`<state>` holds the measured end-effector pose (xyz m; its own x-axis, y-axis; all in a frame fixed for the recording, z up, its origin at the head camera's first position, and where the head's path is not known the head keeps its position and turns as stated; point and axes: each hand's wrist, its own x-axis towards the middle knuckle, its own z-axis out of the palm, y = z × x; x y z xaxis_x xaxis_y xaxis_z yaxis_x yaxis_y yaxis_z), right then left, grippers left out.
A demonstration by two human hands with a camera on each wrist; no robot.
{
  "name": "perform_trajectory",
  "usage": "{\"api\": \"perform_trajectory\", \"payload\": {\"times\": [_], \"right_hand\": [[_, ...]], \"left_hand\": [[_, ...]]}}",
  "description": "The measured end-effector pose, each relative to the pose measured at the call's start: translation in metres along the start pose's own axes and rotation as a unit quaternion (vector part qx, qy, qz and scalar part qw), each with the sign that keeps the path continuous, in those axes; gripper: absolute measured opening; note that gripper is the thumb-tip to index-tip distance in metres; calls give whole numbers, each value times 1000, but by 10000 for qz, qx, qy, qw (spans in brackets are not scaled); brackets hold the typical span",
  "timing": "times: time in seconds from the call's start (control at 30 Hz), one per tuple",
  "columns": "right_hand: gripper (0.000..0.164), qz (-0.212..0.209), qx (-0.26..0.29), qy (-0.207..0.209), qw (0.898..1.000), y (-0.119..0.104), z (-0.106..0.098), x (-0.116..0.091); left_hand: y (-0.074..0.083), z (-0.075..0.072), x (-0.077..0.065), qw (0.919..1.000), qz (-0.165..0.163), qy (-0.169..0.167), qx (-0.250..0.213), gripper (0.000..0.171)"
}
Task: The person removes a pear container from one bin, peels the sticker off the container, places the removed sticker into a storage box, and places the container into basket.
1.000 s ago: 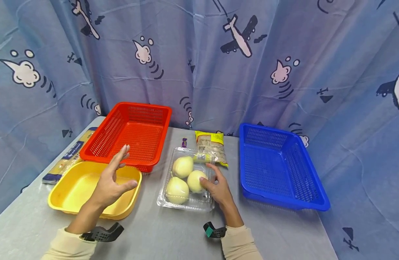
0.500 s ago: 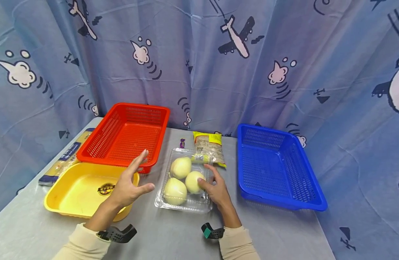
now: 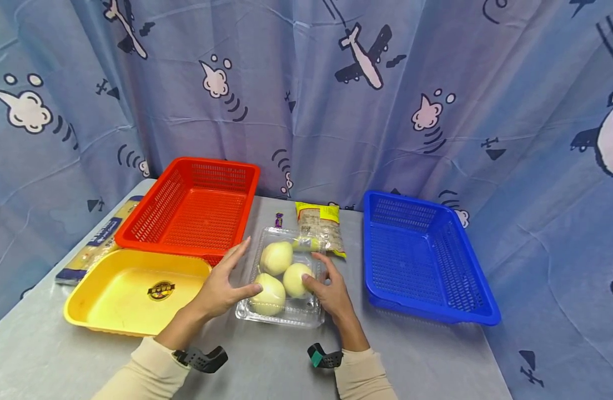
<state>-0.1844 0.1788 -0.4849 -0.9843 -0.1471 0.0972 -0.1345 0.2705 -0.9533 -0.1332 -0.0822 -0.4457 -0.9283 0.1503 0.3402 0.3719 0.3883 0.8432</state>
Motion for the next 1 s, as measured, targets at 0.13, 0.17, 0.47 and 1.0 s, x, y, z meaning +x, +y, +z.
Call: {"api": "perform_trajectory", "payload": {"times": [0.13,0.17,0.47,1.0], "right_hand": [[56,-24,54,31,10000,0,0,0],[56,-27,72,35,10000,0,0,0],[56,-7,140,-96,9999,-19,-1,-5],[62,145,-284,-237,9992,-9,-4,-2]], "left_hand": [[0,5,5,9995,-267,-89,123,96],[-1,6,6,9992,-335,-110,170,95],[-9,16,14,9918,-887,-298,865,97],[-10,22,24,9779,-1138,-823,1549,88]]}}
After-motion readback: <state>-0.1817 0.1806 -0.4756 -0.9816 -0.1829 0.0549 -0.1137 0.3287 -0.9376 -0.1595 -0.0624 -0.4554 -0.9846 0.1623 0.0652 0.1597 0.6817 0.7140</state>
